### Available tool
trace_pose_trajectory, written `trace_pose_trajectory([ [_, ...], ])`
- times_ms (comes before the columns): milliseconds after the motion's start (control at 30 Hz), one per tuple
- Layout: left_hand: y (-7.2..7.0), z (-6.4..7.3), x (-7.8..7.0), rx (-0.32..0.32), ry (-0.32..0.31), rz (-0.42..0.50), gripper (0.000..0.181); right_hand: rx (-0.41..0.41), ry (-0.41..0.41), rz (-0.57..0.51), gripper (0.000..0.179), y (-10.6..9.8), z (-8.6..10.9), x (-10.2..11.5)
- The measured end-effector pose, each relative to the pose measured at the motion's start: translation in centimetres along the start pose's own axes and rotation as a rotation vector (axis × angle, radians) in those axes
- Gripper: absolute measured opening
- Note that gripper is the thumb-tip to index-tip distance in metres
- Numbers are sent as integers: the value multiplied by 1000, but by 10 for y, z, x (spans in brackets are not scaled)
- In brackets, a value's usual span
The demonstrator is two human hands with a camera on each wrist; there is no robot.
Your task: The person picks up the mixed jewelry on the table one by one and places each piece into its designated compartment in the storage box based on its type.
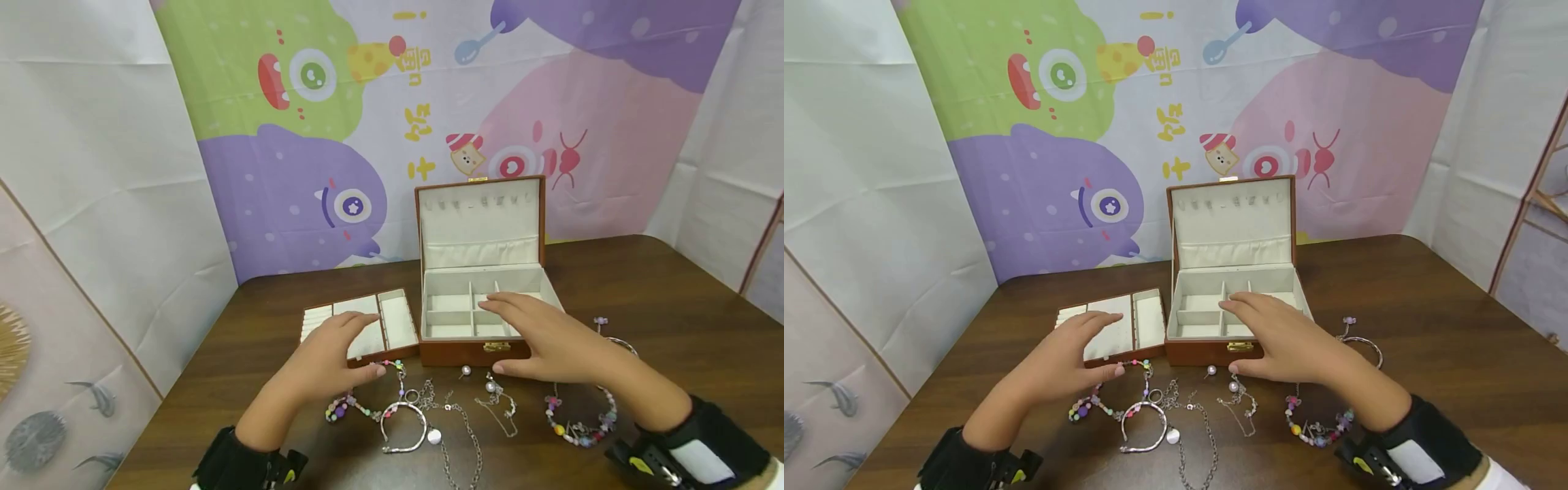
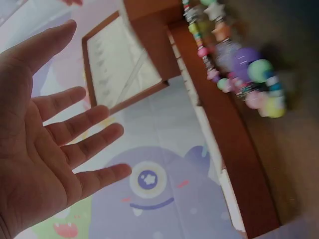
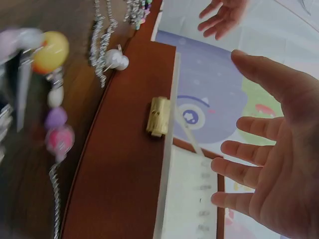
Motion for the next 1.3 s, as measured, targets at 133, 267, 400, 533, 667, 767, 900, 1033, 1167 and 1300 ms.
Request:
trace_pose_trajectory([
  [133,-7,-5,2,-20,21,71,64,-29,-42,6,79,1,-8,4],
  [267,-12,-7,3,-35,58,136,49,-33,-40,-20,77,0,-13,8],
  [400,-13,-8,3,-12,93,152,39,-16,-26,-41,75,-1,-13,10],
  [533,-11,-13,4,45,110,152,31,-11,-28,-41,72,-2,-15,8],
  [667,-3,-21,7,176,101,183,23,-3,-21,-49,68,-4,-17,6],
  [767,6,-21,7,273,108,196,20,5,-21,-59,67,-3,-17,5],
  [900,16,-13,5,412,90,175,25,14,-27,-66,66,2,-17,4],
  [1033,24,-7,2,548,15,112,29,23,-22,-78,65,4,-17,3],
  [1167,30,-6,-1,547,30,35,26,35,-19,-90,64,6,-15,4],
  [1300,37,-7,-2,511,77,-15,22,42,-25,-95,63,6,-13,4],
])
Point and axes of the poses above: each hand's wrist, its own z-axis away from the middle knuckle, its own y-axis out of the palm, x = y × z, the point moved 2 cm from there along -z, towards the middle knuckle, and after that the axes turned 8 degrees about -y, right-handed, at the moved point
